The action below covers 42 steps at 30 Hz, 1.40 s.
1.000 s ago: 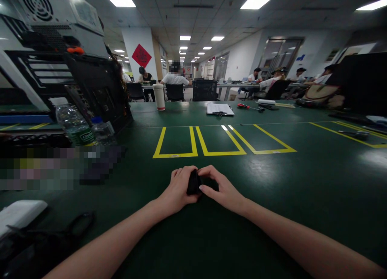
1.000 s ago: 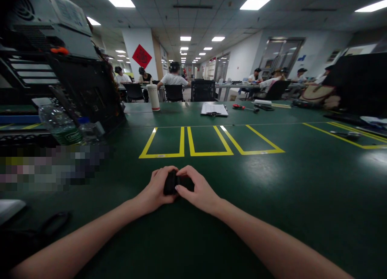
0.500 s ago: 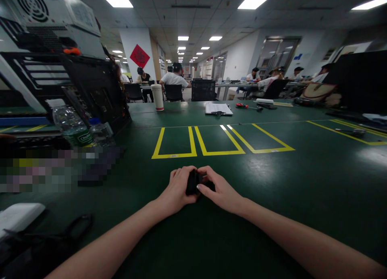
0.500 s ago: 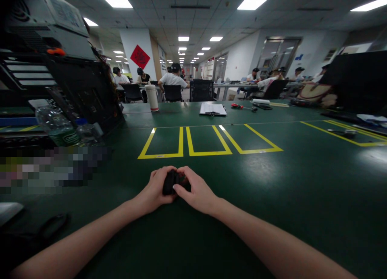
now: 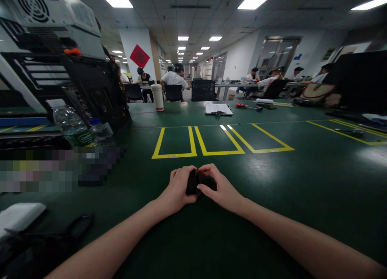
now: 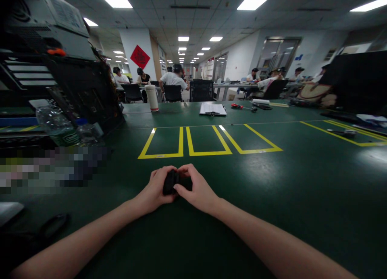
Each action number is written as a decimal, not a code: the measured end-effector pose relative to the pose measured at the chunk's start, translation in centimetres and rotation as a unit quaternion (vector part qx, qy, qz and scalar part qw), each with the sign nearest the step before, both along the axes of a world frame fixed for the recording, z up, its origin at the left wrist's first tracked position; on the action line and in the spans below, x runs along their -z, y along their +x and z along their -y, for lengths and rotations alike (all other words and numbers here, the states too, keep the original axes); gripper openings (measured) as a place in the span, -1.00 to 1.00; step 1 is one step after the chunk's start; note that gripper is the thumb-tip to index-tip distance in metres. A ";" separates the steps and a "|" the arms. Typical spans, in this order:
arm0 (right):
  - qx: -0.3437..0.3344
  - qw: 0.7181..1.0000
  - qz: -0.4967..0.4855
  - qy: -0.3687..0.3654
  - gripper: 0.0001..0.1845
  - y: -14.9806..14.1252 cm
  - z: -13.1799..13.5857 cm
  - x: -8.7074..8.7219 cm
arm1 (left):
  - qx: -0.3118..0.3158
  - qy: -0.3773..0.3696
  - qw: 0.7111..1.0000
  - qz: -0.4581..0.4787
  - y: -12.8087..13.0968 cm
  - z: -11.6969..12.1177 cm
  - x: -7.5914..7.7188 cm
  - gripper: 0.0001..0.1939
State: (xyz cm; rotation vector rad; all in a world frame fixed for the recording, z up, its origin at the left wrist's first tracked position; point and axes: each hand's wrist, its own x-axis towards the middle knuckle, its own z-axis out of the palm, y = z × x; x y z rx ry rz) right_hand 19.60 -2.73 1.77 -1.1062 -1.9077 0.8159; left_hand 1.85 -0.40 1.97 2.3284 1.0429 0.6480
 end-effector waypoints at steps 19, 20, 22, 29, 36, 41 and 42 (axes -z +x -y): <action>0.007 0.998 0.027 0.058 -0.66 0.0 0.0 0.1 | 0.010 0.008 1.000 -0.009 -0.1 0.0 -0.4 -0.43; 0.008 0.998 0.026 0.050 -0.66 -0.1 0.0 0.1 | 0.008 0.006 1.000 -0.010 -0.1 0.0 -0.4 -0.43; 0.000 0.999 0.024 0.031 -0.68 -0.1 -0.1 0.1 | 0.007 0.001 1.000 -0.013 0.0 0.0 -0.4 -0.43; -0.023 0.999 0.015 0.032 -0.72 0.0 0.1 0.0 | 0.011 0.003 1.000 -0.006 0.0 0.0 -0.3 -0.44; 0.009 0.997 0.033 0.070 -0.73 0.0 0.1 0.2 | 0.016 0.008 1.000 -0.011 -0.1 0.0 -0.5 -0.44; 0.003 0.999 0.030 0.016 -0.67 -0.2 0.2 -0.2 | 0.015 0.002 1.000 -0.018 -0.1 0.1 -0.6 -0.44; -0.003 1.000 0.027 0.003 -0.68 -0.2 0.2 -0.3 | 0.015 0.002 1.000 -0.018 -0.1 0.1 -0.6 -0.44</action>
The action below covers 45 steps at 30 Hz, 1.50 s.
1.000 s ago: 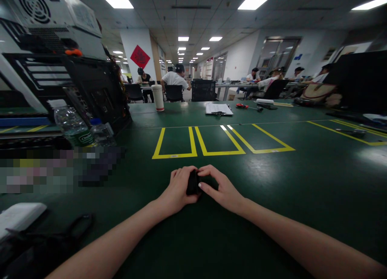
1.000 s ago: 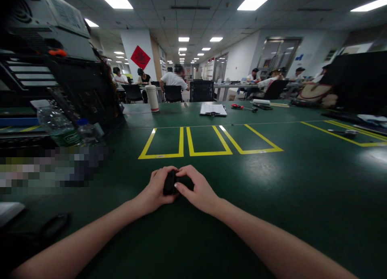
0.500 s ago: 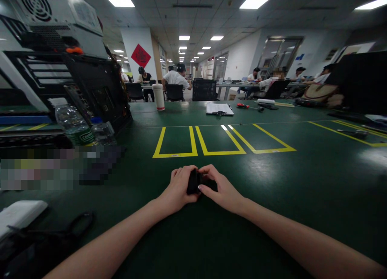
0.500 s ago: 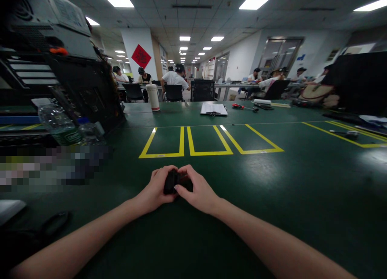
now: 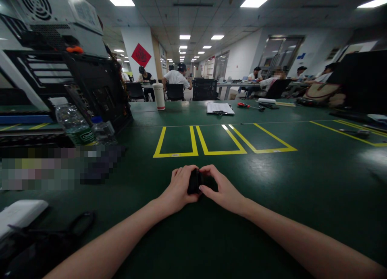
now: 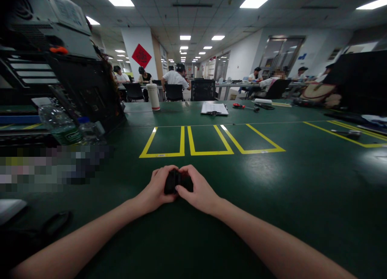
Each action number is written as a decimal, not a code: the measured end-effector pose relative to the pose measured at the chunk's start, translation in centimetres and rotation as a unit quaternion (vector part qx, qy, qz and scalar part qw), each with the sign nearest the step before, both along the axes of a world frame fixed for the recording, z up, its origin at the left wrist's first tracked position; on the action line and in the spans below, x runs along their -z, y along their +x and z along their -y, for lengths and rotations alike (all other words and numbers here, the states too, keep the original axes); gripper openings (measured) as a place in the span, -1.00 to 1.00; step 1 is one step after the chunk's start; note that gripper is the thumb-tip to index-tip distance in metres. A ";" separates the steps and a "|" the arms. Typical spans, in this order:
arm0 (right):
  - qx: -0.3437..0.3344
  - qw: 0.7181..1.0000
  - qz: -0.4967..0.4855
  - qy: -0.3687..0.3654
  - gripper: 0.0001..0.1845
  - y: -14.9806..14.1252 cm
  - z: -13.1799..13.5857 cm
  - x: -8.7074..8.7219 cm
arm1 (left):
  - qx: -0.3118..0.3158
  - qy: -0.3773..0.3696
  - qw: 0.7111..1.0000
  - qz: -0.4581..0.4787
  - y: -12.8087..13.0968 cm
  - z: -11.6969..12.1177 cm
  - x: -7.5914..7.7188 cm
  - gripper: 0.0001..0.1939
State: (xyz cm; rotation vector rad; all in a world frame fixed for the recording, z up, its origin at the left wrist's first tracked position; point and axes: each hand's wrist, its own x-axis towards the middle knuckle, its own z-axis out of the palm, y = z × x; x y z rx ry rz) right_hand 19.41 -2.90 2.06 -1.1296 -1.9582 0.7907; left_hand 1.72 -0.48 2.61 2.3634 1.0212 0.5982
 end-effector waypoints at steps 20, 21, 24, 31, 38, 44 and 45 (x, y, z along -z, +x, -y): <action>-0.004 1.000 -0.012 -0.023 -0.75 0.0 -0.2 0.2 | 0.000 0.017 1.000 0.014 0.1 -0.2 0.5 -0.44; -0.008 0.999 -0.011 -0.033 -0.77 0.0 -0.2 0.1 | 0.000 0.015 1.000 0.015 0.1 -0.2 0.4 -0.44; -0.018 0.999 -0.009 -0.026 -0.77 0.0 -0.1 0.0 | 0.001 0.012 1.000 0.017 0.0 -0.1 0.3 -0.44; -0.006 0.996 0.027 0.087 -0.67 0.1 0.3 0.2 | 0.006 0.013 1.000 0.017 0.0 0.0 0.1 -0.41; -0.001 0.996 0.006 0.094 -0.57 0.0 0.1 0.3 | -0.006 0.020 1.000 0.015 0.2 -0.1 0.4 -0.40; 0.025 0.997 -0.017 0.075 -0.55 0.1 0.0 0.4 | -0.003 0.022 1.000 0.015 0.3 -0.1 0.4 -0.42; 0.033 0.997 -0.020 0.069 -0.55 0.1 0.0 0.5 | -0.004 0.020 1.000 0.014 0.3 -0.1 0.3 -0.42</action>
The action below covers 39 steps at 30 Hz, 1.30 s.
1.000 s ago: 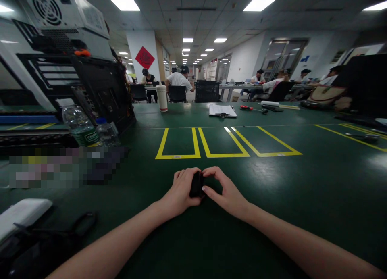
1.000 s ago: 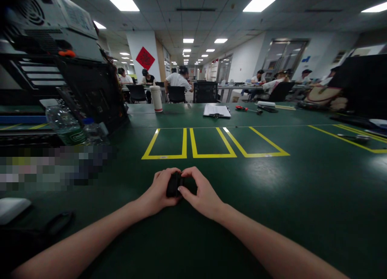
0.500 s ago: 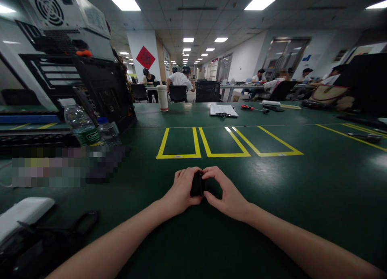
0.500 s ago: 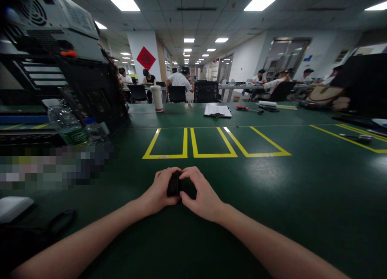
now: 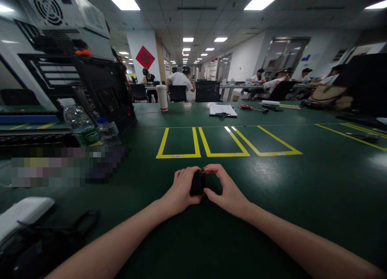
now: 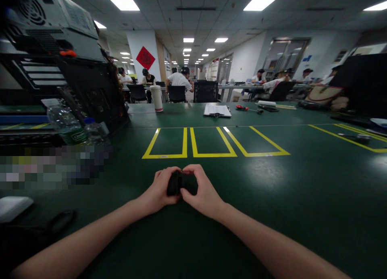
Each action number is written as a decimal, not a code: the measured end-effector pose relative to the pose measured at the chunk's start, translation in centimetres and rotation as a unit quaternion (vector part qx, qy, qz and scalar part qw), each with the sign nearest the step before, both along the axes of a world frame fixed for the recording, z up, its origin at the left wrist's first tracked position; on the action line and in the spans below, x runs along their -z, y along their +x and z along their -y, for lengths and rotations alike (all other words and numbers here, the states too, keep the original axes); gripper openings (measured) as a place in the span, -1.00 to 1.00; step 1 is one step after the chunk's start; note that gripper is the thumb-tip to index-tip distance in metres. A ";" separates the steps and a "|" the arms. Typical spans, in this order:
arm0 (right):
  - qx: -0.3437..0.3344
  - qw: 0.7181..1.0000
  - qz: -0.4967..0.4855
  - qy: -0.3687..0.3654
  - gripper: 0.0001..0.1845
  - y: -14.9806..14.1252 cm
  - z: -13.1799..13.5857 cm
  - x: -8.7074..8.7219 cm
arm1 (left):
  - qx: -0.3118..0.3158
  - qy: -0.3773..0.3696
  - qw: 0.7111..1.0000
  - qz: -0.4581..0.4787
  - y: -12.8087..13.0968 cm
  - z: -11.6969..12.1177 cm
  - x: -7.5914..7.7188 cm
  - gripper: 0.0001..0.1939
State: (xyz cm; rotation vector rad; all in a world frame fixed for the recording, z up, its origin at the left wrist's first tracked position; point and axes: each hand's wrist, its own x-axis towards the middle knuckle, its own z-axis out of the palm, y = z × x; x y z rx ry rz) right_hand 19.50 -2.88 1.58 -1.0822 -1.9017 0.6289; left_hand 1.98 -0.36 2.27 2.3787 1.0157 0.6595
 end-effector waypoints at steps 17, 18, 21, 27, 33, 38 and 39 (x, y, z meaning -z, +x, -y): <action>-0.088 0.950 -0.184 -0.237 -0.72 0.0 -1.1 0.2 | -0.006 -0.024 1.000 -0.003 -0.2 0.2 -0.4 -0.45; -0.083 0.950 -0.186 -0.238 -0.74 -0.1 -1.0 0.2 | -0.006 -0.023 1.000 -0.004 -0.2 0.3 -0.5 -0.45; -0.080 0.947 -0.196 -0.243 -0.75 -0.3 -0.9 0.1 | -0.003 -0.005 1.000 -0.008 -0.2 0.4 -0.6 -0.48; -0.073 0.949 -0.194 -0.239 -0.72 -0.4 -0.6 -0.1 | 0.014 -0.002 1.000 -0.012 -0.1 0.4 -0.9 -0.46; -0.068 0.952 -0.176 -0.241 -0.63 -0.4 -0.2 0.0 | 0.016 0.001 1.000 -0.009 -0.2 0.4 -0.6 -0.32; -0.099 0.940 -0.200 -0.257 -0.67 -0.3 -0.3 0.1 | 0.047 0.029 0.998 -0.024 -0.3 0.5 -0.7 -0.29; -0.101 0.940 -0.205 -0.254 -0.67 -0.3 -0.3 0.1 | 0.054 0.038 0.998 -0.022 -0.3 0.6 -0.8 -0.26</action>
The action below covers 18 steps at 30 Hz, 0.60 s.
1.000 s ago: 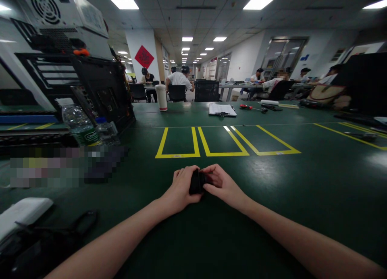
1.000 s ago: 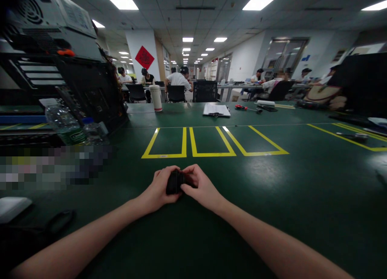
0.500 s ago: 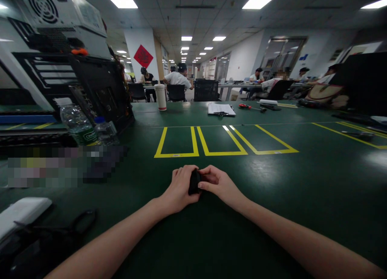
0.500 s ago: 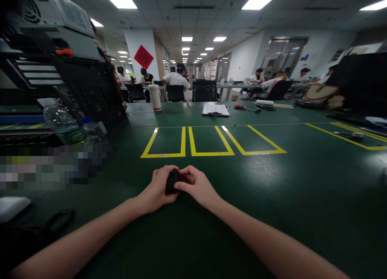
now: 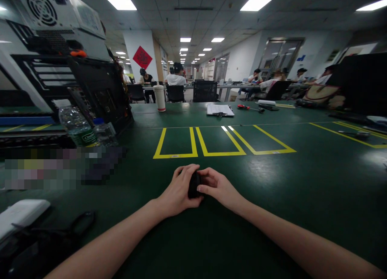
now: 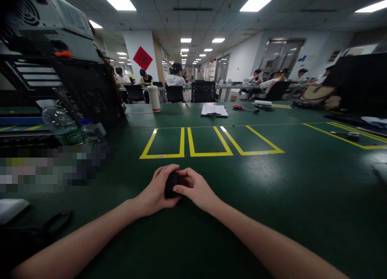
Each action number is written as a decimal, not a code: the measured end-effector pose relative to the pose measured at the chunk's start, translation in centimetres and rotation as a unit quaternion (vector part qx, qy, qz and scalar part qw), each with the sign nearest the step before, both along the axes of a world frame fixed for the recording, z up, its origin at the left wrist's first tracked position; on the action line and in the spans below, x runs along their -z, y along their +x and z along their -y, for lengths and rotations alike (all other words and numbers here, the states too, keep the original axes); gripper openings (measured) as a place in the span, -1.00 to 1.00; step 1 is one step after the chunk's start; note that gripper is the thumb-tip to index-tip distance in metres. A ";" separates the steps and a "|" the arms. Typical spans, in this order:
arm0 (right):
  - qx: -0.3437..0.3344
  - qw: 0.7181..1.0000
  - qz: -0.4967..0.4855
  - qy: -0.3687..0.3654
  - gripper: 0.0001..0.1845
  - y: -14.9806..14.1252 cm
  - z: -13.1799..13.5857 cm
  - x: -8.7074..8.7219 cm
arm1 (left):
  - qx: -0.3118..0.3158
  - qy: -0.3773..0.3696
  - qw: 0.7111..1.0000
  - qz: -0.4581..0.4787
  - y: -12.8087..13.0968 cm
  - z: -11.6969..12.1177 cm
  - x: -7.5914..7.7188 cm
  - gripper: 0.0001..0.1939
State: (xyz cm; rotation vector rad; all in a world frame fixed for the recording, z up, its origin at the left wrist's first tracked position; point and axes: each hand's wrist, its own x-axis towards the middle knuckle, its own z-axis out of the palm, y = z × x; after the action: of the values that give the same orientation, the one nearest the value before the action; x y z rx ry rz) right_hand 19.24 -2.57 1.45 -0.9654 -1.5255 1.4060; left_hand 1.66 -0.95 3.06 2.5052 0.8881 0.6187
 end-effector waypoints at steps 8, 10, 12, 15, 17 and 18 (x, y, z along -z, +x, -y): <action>0.001 1.000 -0.008 0.001 -0.50 0.2 -0.3 0.3 | 0.021 0.040 0.999 0.012 -0.2 0.0 0.6 -0.13; -0.004 1.000 -0.009 0.001 -0.50 0.2 -0.3 0.3 | 0.019 0.046 0.999 0.010 -0.3 -0.1 0.9 -0.11; -0.010 1.000 -0.011 0.002 -0.48 0.2 -0.3 0.2 | 0.026 0.061 0.998 0.008 -0.3 -0.2 1.1 -0.13; -0.013 1.000 -0.007 0.007 -0.48 0.2 -0.2 0.2 | 0.044 0.097 0.994 -0.002 -0.2 -0.2 1.3 -0.15; -0.012 1.000 0.001 0.009 -0.47 0.2 -0.2 0.2 | 0.048 0.122 0.991 -0.008 -0.2 -0.2 1.4 -0.14; -0.012 1.000 0.004 0.010 -0.46 0.2 -0.2 0.2 | 0.047 0.134 0.990 -0.009 -0.2 -0.3 1.4 -0.14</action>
State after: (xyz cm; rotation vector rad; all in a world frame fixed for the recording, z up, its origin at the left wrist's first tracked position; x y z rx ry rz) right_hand 19.46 -2.42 1.24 -0.9448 -1.5595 1.4037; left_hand 1.49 -0.70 1.66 2.7765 0.7276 0.7271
